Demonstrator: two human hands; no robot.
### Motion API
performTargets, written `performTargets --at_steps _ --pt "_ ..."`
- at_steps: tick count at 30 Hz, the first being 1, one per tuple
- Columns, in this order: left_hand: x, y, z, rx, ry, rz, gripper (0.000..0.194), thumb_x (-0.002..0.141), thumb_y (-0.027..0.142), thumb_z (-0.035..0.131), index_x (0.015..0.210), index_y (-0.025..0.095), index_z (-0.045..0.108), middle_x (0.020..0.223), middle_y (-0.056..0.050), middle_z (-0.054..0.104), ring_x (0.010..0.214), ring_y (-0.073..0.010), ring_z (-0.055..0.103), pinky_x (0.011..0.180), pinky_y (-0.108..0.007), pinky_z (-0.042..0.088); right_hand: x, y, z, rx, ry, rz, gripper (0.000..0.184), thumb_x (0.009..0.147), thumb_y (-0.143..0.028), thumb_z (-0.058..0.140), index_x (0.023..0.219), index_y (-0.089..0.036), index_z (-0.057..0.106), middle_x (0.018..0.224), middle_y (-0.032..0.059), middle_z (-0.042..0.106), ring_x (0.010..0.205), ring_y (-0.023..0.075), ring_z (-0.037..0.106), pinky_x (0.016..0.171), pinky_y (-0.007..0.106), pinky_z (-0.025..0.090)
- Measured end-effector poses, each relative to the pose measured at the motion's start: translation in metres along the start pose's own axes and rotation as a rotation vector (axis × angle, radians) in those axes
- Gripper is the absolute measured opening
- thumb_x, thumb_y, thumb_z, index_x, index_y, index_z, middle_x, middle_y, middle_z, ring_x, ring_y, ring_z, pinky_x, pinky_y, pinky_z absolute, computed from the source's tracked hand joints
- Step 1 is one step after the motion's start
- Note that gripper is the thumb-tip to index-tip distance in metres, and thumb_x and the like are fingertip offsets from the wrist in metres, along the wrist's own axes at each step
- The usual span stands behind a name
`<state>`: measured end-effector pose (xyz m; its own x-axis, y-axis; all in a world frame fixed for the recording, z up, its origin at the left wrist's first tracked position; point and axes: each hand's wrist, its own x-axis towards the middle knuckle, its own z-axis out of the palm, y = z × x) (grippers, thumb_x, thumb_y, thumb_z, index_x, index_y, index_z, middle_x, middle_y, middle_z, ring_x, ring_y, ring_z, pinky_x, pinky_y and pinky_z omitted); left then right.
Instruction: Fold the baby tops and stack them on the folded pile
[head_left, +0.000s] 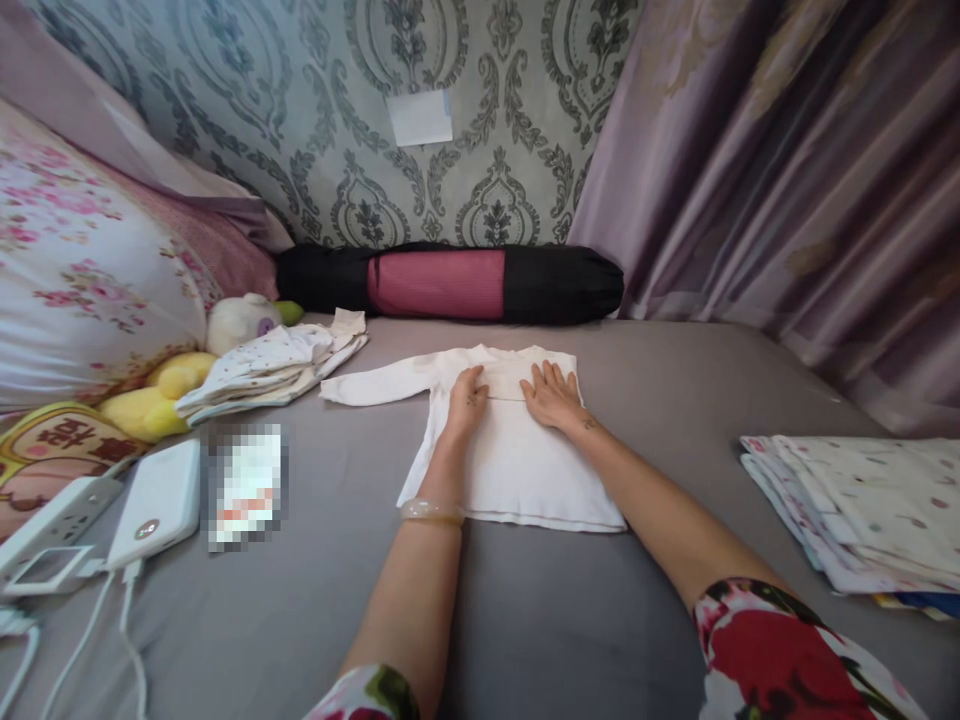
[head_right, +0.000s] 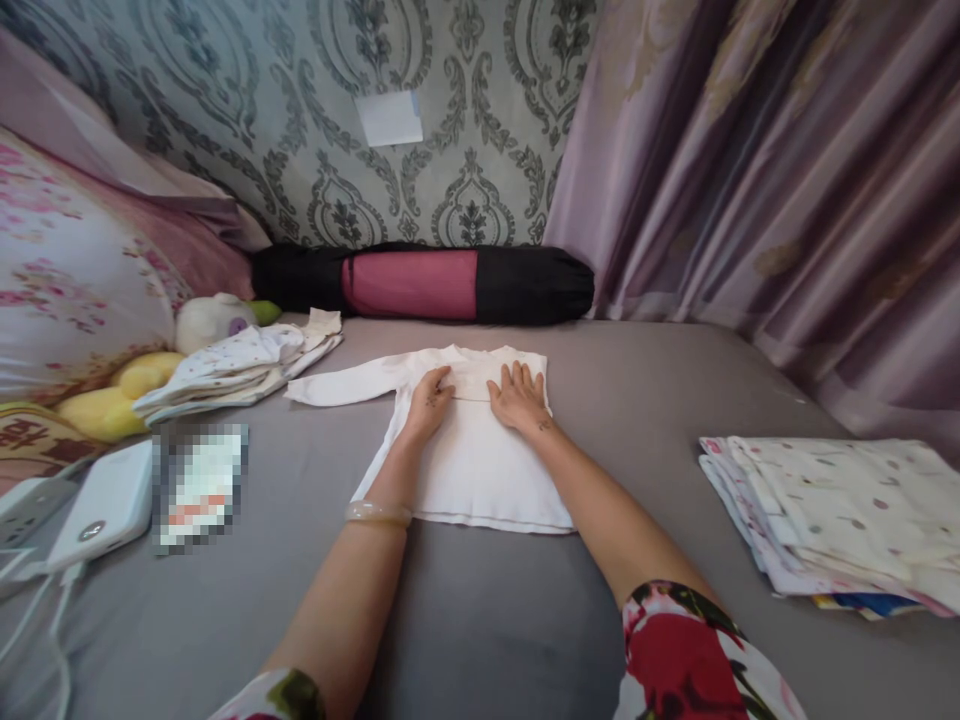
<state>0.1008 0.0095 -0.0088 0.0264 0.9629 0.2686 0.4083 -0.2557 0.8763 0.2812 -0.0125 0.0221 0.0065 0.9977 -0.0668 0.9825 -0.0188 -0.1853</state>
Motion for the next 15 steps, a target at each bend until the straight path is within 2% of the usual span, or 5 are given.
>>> performTargets --at_steps 7,15 --pt "0.004 -0.018 0.004 0.089 0.060 0.134 0.043 0.078 0.013 0.055 0.120 0.015 0.059 0.127 -0.013 0.060 0.120 -0.0253 0.055 0.105 -0.042 0.044 0.008 0.022 0.000 -0.089 0.004 0.109 0.068 0.098 -0.043 0.014 0.152 -0.002 0.021 0.160 0.0156 0.015 0.147 0.0272 0.012 0.117 0.049 0.013" --pt "0.002 -0.020 0.003 0.267 0.031 0.194 0.045 0.082 0.016 0.052 0.127 0.013 0.054 0.133 -0.017 0.056 0.128 -0.0270 0.050 0.110 -0.044 0.039 0.003 0.045 -0.004 -0.056 0.046 0.169 0.067 0.097 -0.039 0.016 0.151 0.000 0.021 0.159 0.0169 0.018 0.145 0.0263 0.017 0.116 0.046 0.017"
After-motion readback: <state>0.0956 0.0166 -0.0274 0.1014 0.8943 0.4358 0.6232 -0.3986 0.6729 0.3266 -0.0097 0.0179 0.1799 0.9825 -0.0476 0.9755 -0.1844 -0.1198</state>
